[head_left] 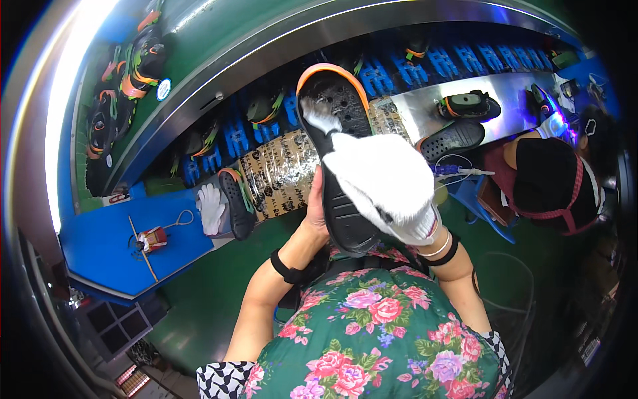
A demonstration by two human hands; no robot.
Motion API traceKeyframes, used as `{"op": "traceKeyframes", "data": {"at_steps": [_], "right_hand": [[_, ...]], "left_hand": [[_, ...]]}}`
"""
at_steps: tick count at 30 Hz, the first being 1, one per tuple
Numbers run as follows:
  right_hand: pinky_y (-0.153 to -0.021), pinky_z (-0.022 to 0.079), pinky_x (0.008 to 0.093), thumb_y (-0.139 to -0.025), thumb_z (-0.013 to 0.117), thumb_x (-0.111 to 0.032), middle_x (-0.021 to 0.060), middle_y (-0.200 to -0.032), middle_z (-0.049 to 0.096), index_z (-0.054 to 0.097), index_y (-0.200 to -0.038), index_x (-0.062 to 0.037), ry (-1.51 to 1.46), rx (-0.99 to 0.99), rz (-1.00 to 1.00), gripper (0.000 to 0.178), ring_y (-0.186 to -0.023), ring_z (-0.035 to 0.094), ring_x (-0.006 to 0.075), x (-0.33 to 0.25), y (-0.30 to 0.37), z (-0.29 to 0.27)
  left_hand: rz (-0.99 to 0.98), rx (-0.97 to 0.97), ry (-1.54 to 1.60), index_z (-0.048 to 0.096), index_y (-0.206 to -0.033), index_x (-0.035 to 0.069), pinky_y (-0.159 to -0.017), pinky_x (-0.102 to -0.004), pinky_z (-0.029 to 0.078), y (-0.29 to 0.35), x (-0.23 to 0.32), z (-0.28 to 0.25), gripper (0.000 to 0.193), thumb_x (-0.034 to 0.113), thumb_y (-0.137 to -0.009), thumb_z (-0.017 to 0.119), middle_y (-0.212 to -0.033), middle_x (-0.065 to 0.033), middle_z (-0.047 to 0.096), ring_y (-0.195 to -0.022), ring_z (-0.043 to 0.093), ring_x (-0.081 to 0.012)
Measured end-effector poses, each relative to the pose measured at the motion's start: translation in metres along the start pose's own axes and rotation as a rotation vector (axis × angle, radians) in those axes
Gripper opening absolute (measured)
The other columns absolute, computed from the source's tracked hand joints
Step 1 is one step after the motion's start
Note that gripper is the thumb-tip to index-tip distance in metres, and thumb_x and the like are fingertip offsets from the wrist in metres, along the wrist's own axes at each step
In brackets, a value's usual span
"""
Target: Applying glue or adhesive to the underside of shoe soles using a brush tool.
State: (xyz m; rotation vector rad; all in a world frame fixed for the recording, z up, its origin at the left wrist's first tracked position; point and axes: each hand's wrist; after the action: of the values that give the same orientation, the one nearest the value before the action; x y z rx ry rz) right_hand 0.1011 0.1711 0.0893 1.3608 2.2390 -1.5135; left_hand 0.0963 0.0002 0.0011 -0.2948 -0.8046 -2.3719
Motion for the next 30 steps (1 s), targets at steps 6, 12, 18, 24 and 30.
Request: {"op": "traceKeyframes", "data": {"at_steps": [6, 12, 18, 24, 30], "right_hand": [[-0.083, 0.054, 0.0395, -0.073, 0.076, 0.001, 0.0137, -0.106, 0.075, 0.075, -0.108, -0.0019, -0.127, 0.049, 0.14, 0.035, -0.092, 0.07, 0.0296, 0.002, 0.003, 0.003], [-0.084, 0.055, 0.0391, -0.074, 0.076, 0.0, 0.0144, -0.11, 0.074, 0.076, -0.109, -0.0048, -0.142, -0.052, 0.105, 0.035, -0.094, 0.07, 0.0291, 0.0, 0.013, 0.011], [-0.088, 0.054, 0.0412, -0.078, 0.074, 0.0, 0.0142, -0.118, 0.071, 0.073, -0.117, -0.005, -0.089, -0.086, 0.094, 0.04, -0.103, 0.068, 0.0298, 0.0, 0.008, 0.006], [-0.085, 0.056, 0.038, -0.075, 0.078, -0.002, 0.0114, -0.1, 0.076, 0.078, -0.101, -0.0078, -0.269, 0.124, 0.132, 0.027, -0.089, 0.072, 0.0276, 0.013, 0.019, 0.019], [-0.079, 0.056, 0.0359, -0.076, 0.079, -0.005, 0.0085, -0.104, 0.075, 0.077, -0.107, -0.0099, -0.228, -0.032, 0.027, 0.032, -0.089, 0.071, 0.0255, 0.003, 0.028, 0.029]], "left_hand": [[0.014, -0.239, 0.4, 0.042, -0.15, 0.01, -0.112, -0.0533, 0.042, -0.012, 0.003, -0.023, 0.087, 0.075, -0.092, 0.045, -0.145, -0.0165, 0.053, -0.131, 0.055, -0.034], [0.009, -0.208, 0.09, 0.036, -0.154, 0.01, -0.116, -0.0525, 0.037, -0.021, 0.014, -0.016, 0.094, 0.078, -0.091, 0.044, -0.153, -0.0175, 0.044, -0.138, 0.047, -0.0345], [0.1, -0.113, 0.098, 0.028, -0.156, 0.009, -0.117, -0.0514, 0.036, -0.029, 0.024, -0.012, 0.103, 0.083, -0.086, 0.045, -0.155, -0.0131, 0.04, -0.14, 0.043, -0.0347], [0.096, -0.471, 0.563, 0.036, -0.155, 0.016, -0.112, -0.0642, 0.036, -0.036, 0.038, 0.014, 0.091, 0.08, -0.09, 0.042, -0.154, -0.0067, 0.045, -0.128, 0.051, -0.0481], [0.17, -0.354, 0.256, 0.031, -0.156, 0.013, -0.102, -0.0665, 0.046, -0.042, 0.041, 0.005, 0.104, 0.088, -0.084, 0.039, -0.148, -0.0163, 0.05, -0.128, 0.053, -0.0478]]}}
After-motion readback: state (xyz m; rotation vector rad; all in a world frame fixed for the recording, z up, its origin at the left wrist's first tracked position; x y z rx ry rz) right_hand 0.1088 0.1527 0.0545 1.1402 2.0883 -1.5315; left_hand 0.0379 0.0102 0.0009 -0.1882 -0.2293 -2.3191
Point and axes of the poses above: each hand's wrist, its own y-axis away from the middle knuckle, its own z-axis out of the palm, x = y × z
